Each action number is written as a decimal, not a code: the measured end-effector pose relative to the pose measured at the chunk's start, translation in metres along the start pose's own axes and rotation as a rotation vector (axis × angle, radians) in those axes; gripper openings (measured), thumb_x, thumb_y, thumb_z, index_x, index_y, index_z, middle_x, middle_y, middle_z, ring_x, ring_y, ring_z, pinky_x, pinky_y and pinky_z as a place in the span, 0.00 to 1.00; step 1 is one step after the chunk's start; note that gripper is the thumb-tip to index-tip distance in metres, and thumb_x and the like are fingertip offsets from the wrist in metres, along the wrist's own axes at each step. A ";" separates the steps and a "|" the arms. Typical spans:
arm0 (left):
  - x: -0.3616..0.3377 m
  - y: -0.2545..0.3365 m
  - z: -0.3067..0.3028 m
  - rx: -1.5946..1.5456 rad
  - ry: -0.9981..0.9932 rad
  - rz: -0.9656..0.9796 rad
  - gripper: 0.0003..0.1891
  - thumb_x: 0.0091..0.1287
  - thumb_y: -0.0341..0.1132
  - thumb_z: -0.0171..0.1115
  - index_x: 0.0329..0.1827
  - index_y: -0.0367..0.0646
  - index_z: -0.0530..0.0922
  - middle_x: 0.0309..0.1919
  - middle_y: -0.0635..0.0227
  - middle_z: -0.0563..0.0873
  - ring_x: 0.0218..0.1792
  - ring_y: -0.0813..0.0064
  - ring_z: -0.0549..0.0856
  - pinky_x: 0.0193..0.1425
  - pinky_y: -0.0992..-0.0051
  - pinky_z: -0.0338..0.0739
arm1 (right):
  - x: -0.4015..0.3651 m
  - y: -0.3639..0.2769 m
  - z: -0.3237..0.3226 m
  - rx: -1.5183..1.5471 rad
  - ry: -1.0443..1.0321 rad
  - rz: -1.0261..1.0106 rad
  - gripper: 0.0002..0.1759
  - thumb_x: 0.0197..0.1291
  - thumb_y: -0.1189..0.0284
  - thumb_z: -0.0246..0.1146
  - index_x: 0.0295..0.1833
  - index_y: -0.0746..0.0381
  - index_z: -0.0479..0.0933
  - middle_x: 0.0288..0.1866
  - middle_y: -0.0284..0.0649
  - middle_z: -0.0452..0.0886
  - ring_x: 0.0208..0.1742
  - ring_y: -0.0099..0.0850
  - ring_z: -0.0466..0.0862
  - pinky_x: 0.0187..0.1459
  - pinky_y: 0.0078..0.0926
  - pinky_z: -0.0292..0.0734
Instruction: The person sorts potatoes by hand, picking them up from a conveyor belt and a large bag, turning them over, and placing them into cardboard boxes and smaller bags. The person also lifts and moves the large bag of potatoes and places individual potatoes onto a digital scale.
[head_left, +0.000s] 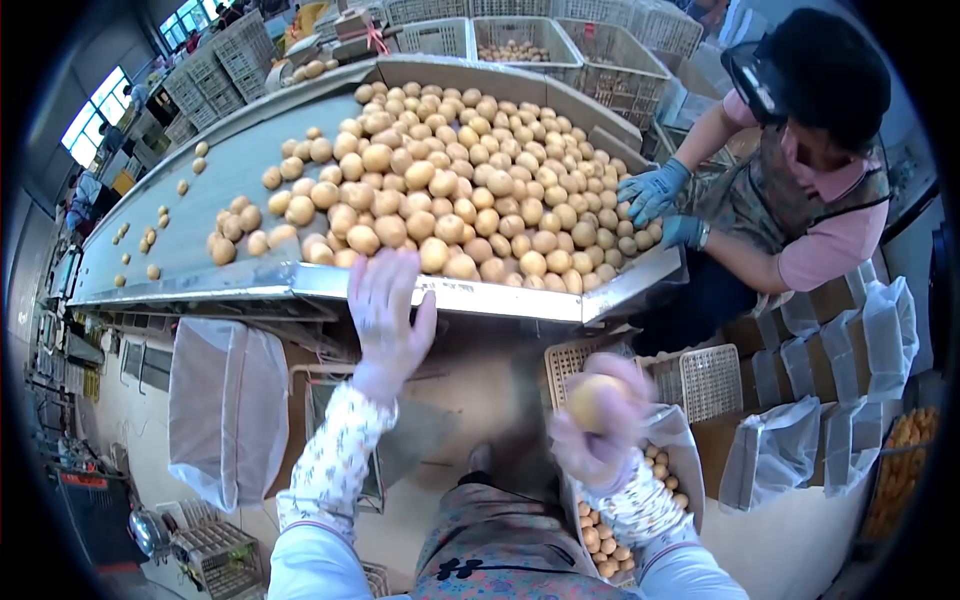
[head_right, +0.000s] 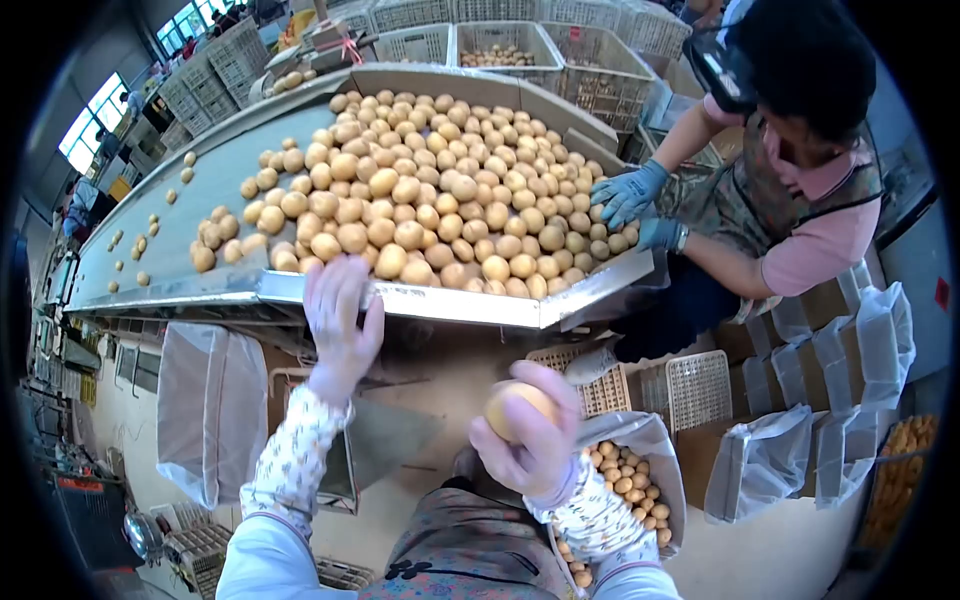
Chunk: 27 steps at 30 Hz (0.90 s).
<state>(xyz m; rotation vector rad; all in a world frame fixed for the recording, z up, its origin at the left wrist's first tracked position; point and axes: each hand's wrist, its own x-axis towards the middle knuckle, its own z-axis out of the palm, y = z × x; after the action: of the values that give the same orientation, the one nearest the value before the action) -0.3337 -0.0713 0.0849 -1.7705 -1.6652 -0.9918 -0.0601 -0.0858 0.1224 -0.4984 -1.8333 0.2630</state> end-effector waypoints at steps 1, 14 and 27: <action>0.017 -0.018 0.007 0.076 0.019 0.016 0.24 0.61 0.31 0.65 0.61 0.40 0.75 0.56 0.58 0.81 0.61 0.55 0.78 0.71 0.51 0.64 | 0.031 -0.003 0.003 0.044 0.182 -0.193 0.34 0.62 0.67 0.67 0.71 0.65 0.64 0.61 0.53 0.76 0.61 0.42 0.76 0.64 0.37 0.70; 0.015 -0.033 0.020 0.068 -0.128 -0.001 0.13 0.58 0.30 0.64 0.47 0.45 0.83 0.40 0.62 0.87 0.44 0.61 0.87 0.59 0.58 0.75 | 0.031 0.088 0.079 -0.206 -0.191 0.170 0.20 0.53 0.73 0.68 0.54 0.64 0.80 0.47 0.45 0.84 0.47 0.44 0.82 0.52 0.42 0.75; -0.070 0.108 0.055 -0.290 -0.452 0.378 0.23 0.68 0.33 0.63 0.65 0.36 0.74 0.58 0.52 0.80 0.58 0.50 0.79 0.68 0.52 0.67 | -0.405 -0.023 -0.140 -0.582 -0.410 1.565 0.28 0.63 0.60 0.63 0.65 0.63 0.74 0.59 0.53 0.78 0.63 0.51 0.76 0.66 0.43 0.70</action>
<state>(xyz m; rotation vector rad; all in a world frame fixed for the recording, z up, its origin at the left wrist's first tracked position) -0.2168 -0.0845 0.0090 -2.5370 -1.3884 -0.7199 0.1689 -0.3031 -0.1681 -2.3787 -1.4667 0.9068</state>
